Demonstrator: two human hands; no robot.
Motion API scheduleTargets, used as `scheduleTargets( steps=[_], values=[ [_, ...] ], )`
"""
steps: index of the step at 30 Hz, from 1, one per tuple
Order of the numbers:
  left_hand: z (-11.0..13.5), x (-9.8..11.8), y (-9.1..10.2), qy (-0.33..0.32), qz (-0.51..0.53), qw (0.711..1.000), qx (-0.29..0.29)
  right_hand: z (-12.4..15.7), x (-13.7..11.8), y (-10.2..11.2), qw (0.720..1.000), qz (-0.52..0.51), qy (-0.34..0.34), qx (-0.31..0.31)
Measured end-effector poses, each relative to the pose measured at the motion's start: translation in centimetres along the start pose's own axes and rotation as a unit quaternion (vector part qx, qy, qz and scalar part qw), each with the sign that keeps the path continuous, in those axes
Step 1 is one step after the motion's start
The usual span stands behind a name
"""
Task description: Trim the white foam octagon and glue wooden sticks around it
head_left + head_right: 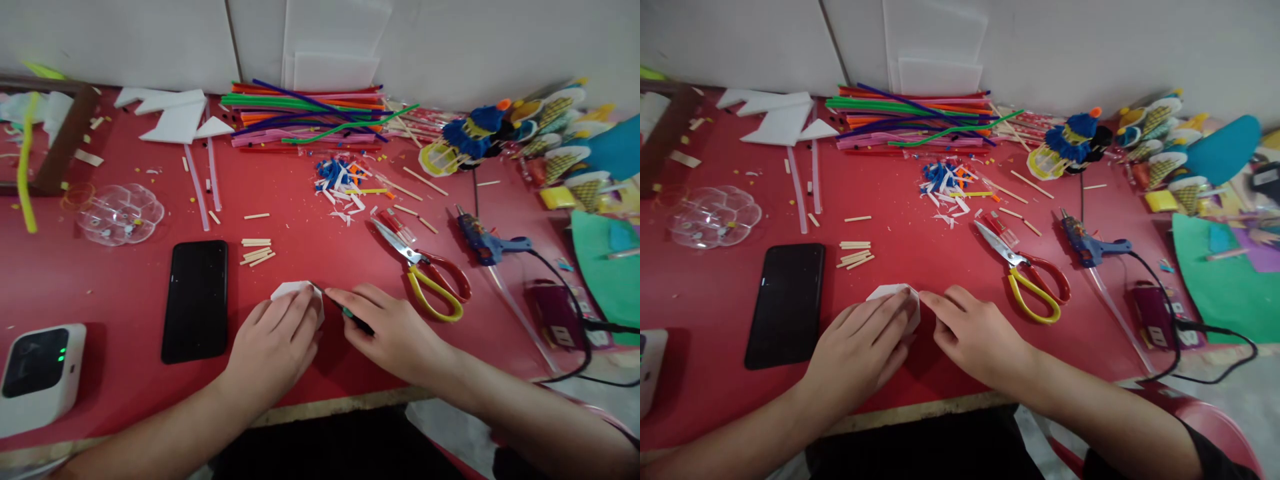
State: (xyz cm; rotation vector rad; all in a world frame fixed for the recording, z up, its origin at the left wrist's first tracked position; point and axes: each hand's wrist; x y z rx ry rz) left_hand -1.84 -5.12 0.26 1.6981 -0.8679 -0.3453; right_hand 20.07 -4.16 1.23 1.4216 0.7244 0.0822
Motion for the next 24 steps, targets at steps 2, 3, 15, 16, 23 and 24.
scheduleTargets(
  steps=[2,3,15,16,23,24],
  values=[
    [0.03,-0.02,-0.01,0.0,0.004,1.0,0.003,0.04,0.0,-0.03,1.0,0.001,0.002,0.0],
    [0.02,-0.04,0.0,0.0,0.005,1.0,0.004,0.04,0.0,-0.04,1.0,0.001,0.003,-0.001],
    [-0.13,-0.14,0.09,0.001,0.006,1.0,0.003,-0.09,-0.14,0.04,0.999,0.029,0.014,0.009],
    [-0.15,-0.11,0.07,0.002,0.005,1.0,0.003,-0.1,-0.15,0.06,0.999,0.031,0.014,0.008],
    [-0.39,-0.04,0.26,0.0,0.0,1.0,0.002,-0.02,-0.16,0.11,0.999,0.031,0.019,0.003],
    [-0.38,-0.06,0.25,0.001,0.0,1.0,0.003,0.0,-0.18,0.12,0.999,0.033,0.02,0.004]
  ],
)
Point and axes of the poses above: each hand's wrist, its own z-axis away from the middle knuckle, its own y-axis out of the back of the hand, x = y × z, and after that the axes turned 7 degrees about z, right-handed
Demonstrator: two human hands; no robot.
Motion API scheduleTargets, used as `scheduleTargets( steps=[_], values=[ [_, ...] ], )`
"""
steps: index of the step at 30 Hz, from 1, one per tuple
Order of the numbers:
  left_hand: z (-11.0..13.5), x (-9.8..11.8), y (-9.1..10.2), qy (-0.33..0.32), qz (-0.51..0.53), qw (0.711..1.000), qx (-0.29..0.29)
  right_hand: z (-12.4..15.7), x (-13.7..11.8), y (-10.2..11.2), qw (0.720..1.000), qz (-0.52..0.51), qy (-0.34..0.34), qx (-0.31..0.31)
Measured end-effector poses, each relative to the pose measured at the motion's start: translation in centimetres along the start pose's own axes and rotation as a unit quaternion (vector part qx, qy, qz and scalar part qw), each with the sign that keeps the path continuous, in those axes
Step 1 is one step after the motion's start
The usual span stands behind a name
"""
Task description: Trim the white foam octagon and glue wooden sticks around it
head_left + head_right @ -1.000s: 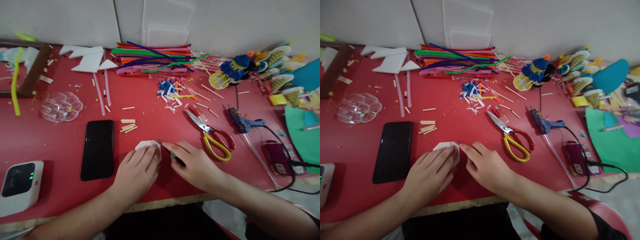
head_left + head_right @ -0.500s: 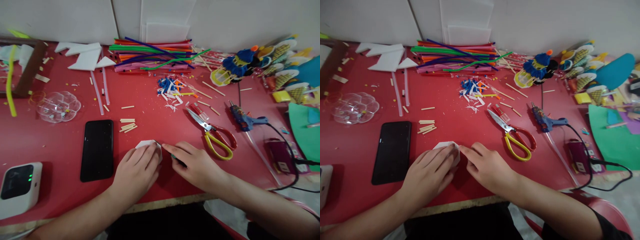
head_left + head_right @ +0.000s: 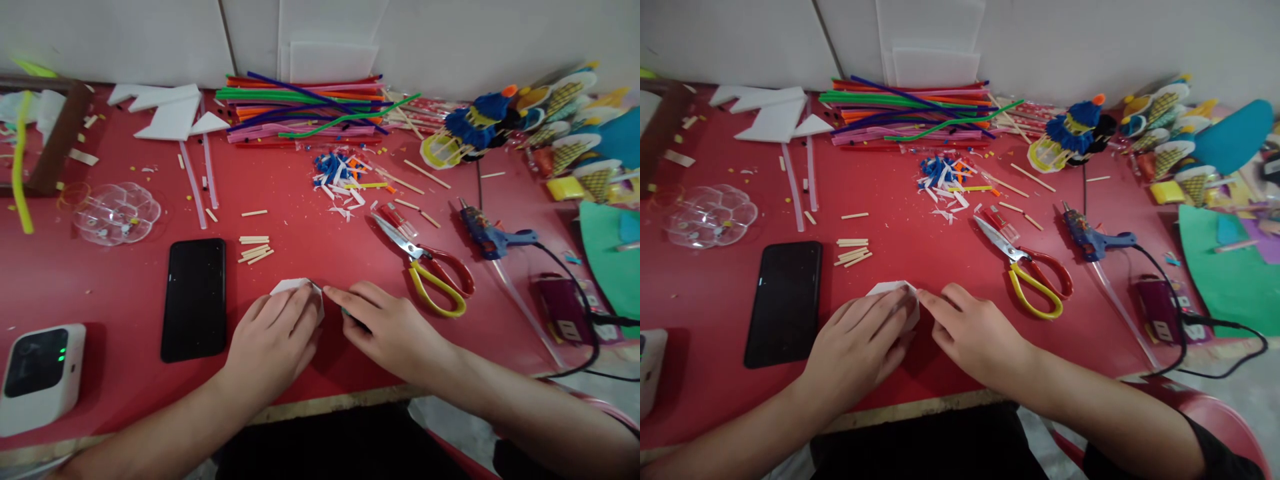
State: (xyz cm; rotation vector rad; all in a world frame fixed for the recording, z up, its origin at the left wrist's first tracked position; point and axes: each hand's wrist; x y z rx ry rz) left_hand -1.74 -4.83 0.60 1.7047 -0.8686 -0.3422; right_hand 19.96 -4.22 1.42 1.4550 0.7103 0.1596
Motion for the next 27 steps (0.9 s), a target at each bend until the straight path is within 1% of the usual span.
scheduleTargets(
  steps=[7,11,17,23,27],
  values=[
    [0.24,-0.16,-0.27,-0.001,0.001,1.0,0.008,-0.16,-0.48,0.31,0.999,0.033,0.003,-0.019],
    [0.28,-0.2,-0.29,-0.001,0.009,1.0,0.0,-0.45,-0.71,0.52,0.999,0.048,0.014,-0.02],
    [0.41,-0.24,-0.1,0.002,0.011,1.0,-0.009,-0.59,-0.79,0.47,0.999,0.037,0.023,-0.019],
    [0.13,-0.24,0.03,-0.006,0.019,1.0,-0.009,-0.86,-0.71,0.45,0.998,0.024,0.014,-0.052],
    [0.16,-0.18,-0.04,0.009,0.036,0.999,-0.002,-0.98,-0.49,0.51,0.998,0.022,0.019,-0.063]
  ],
)
Point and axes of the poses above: each hand's wrist, its own z-axis away from the middle knuckle, its own y-axis out of the back of the hand, x = y × z, and after that the axes turned 7 degrees about z, right-handed
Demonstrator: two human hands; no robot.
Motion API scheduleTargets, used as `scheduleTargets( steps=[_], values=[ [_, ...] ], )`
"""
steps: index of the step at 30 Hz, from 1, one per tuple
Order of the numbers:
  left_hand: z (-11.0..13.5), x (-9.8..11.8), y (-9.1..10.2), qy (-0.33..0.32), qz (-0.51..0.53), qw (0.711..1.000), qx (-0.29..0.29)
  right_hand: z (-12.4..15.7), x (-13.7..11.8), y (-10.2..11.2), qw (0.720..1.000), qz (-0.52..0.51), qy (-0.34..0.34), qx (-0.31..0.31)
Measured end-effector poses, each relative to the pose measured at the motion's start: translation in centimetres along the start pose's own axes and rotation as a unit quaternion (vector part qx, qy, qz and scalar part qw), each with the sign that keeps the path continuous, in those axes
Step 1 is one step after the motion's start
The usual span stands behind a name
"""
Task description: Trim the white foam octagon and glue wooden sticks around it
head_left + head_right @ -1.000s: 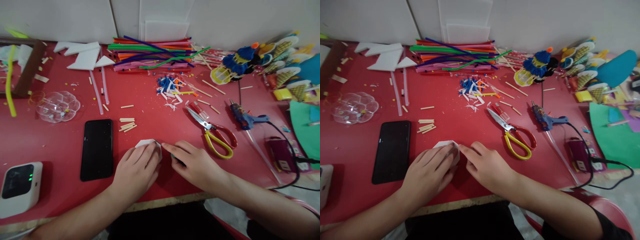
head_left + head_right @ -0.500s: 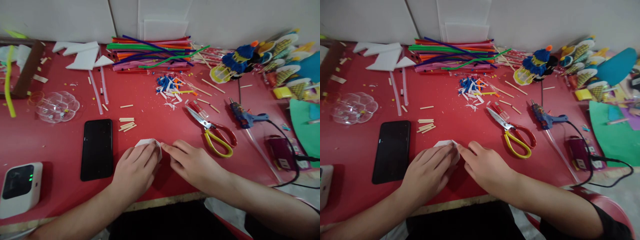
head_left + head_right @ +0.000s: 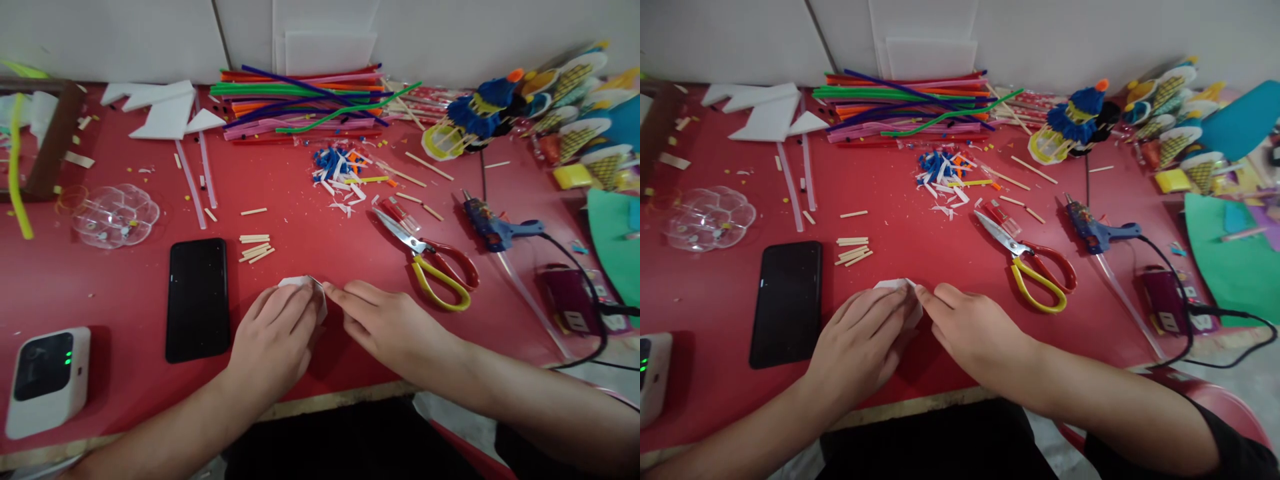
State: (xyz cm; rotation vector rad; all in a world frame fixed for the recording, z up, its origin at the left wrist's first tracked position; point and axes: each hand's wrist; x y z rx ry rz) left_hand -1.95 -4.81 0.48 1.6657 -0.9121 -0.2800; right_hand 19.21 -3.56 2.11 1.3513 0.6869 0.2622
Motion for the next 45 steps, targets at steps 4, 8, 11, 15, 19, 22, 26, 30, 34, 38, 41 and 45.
scheduleTargets(
  steps=[4,8,11,15,19,22,26,30,34,38,41,45],
  values=[
    [0.1,-0.1,-0.3,0.001,0.02,1.0,-0.015,-0.2,0.0,0.1,0.999,0.024,0.006,-0.022],
    [0.1,-0.4,-0.5,-0.005,0.02,1.0,-0.02,-0.5,-0.1,0.2,0.995,0.071,0.038,-0.057],
    [0.1,-0.4,-0.5,-0.009,0.013,1.0,-0.016,-0.4,-0.2,0.2,0.993,0.09,0.033,-0.068],
    [0.1,-0.2,-0.4,-0.007,0.012,1.0,-0.016,-0.2,-0.2,0.3,0.99,0.108,0.055,-0.073],
    [0.1,-0.2,-0.4,-0.002,0.016,1.0,-0.015,-0.1,-0.1,0.4,0.988,0.116,0.067,-0.073],
    [0.1,-0.3,-0.3,-0.001,0.022,1.0,-0.006,0.2,0.0,0.2,0.99,0.114,0.054,-0.062],
    [0.1,-0.3,-0.2,0.001,0.032,0.999,-0.001,1.2,0.3,-0.1,0.995,0.08,0.052,-0.043],
    [-0.1,-0.1,-0.2,0.005,0.03,1.0,-0.006,2.5,0.4,-0.2,0.994,0.078,0.05,-0.061],
    [-0.1,-0.1,-0.2,0.008,0.032,0.999,-0.015,3.4,0.4,0.1,0.996,0.058,0.056,-0.033],
    [0.1,-0.3,0.0,0.017,0.028,0.999,-0.035,4.0,0.8,0.8,0.999,-0.03,0.011,-0.004],
    [0.3,-0.4,0.2,0.017,0.02,0.999,-0.038,3.6,1.0,1.1,0.988,-0.121,-0.072,0.07],
    [0.4,-0.4,0.6,0.024,-0.014,0.999,-0.034,1.4,1.2,0.9,0.926,-0.302,-0.209,0.088]
  ],
)
Point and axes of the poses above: each hand's wrist, its own z-axis away from the middle knuckle, its own y-axis out of the back of the hand, x = y × z, and after that the axes turned 7 degrees about z, right-handed
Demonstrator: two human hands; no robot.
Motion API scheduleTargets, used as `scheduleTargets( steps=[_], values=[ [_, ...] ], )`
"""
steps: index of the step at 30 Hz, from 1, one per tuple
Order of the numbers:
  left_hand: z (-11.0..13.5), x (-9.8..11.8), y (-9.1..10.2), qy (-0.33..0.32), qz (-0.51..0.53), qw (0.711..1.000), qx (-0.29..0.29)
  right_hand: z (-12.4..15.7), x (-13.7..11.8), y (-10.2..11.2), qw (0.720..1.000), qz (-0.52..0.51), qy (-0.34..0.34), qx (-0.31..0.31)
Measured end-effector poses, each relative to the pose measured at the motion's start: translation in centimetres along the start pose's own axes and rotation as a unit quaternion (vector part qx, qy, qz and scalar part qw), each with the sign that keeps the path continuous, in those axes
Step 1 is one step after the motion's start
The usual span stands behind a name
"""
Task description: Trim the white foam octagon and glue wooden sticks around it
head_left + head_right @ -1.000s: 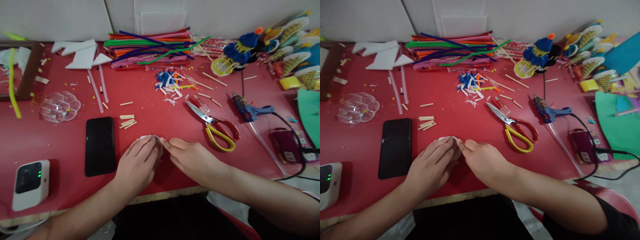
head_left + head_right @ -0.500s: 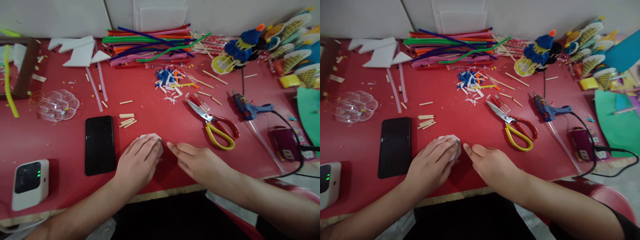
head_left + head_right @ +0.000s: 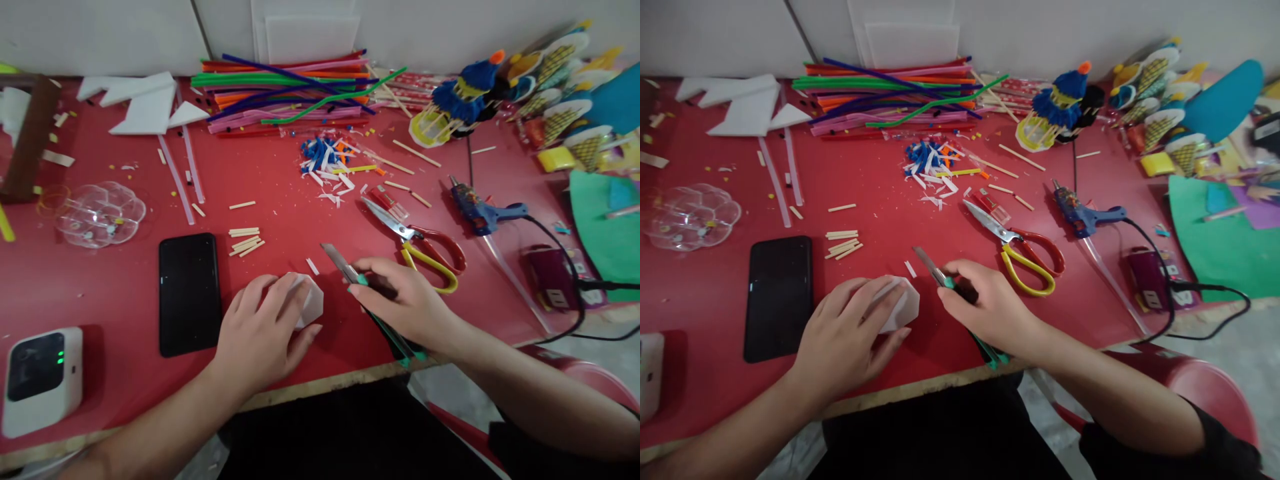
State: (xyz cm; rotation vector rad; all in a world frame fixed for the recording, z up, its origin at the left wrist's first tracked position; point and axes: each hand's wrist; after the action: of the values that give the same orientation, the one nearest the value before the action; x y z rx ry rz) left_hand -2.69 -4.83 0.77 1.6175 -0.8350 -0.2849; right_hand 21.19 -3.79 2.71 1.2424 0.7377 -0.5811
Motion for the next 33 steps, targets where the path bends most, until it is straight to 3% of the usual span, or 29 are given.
scheduleTargets(
  steps=[4,7,9,12,14,19,25,33],
  values=[
    [-0.1,0.0,0.1,0.008,-0.014,1.0,-0.008,-2.9,-0.7,-1.1,0.98,-0.157,-0.053,-0.109],
    [0.0,0.1,-0.1,0.011,-0.023,1.0,-0.006,-4.9,-0.8,-1.7,0.97,-0.181,-0.064,-0.147],
    [0.2,0.1,-0.3,0.01,-0.024,1.0,0.005,-6.0,-0.5,-1.7,0.985,-0.137,-0.039,-0.095],
    [0.4,0.1,-0.7,0.015,-0.021,1.0,0.017,-7.2,-0.1,-1.0,0.996,-0.078,0.011,0.034],
    [0.6,0.2,-0.7,0.025,-0.033,0.999,0.021,-7.4,-0.1,-0.2,0.995,-0.078,0.017,0.066],
    [0.6,0.5,-0.4,0.002,-0.044,0.997,0.057,-4.9,-0.5,1.1,0.998,-0.002,0.052,0.031],
    [0.3,0.4,-0.5,-0.059,0.038,0.998,-0.006,-0.8,0.0,0.1,0.975,0.187,0.122,-0.02],
    [0.5,0.4,-1.1,-0.053,0.014,0.998,0.005,0.8,0.8,-1.4,0.97,0.19,0.143,-0.046]
  ],
)
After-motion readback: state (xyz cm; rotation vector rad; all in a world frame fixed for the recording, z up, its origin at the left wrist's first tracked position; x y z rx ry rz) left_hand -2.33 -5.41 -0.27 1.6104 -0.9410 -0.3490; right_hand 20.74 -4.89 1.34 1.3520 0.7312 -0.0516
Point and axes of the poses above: each hand's wrist, its own z-axis away from the middle knuckle, its own y-axis out of the back of the hand, x = y × z, and after that the axes turned 7 degrees about z, right-handed
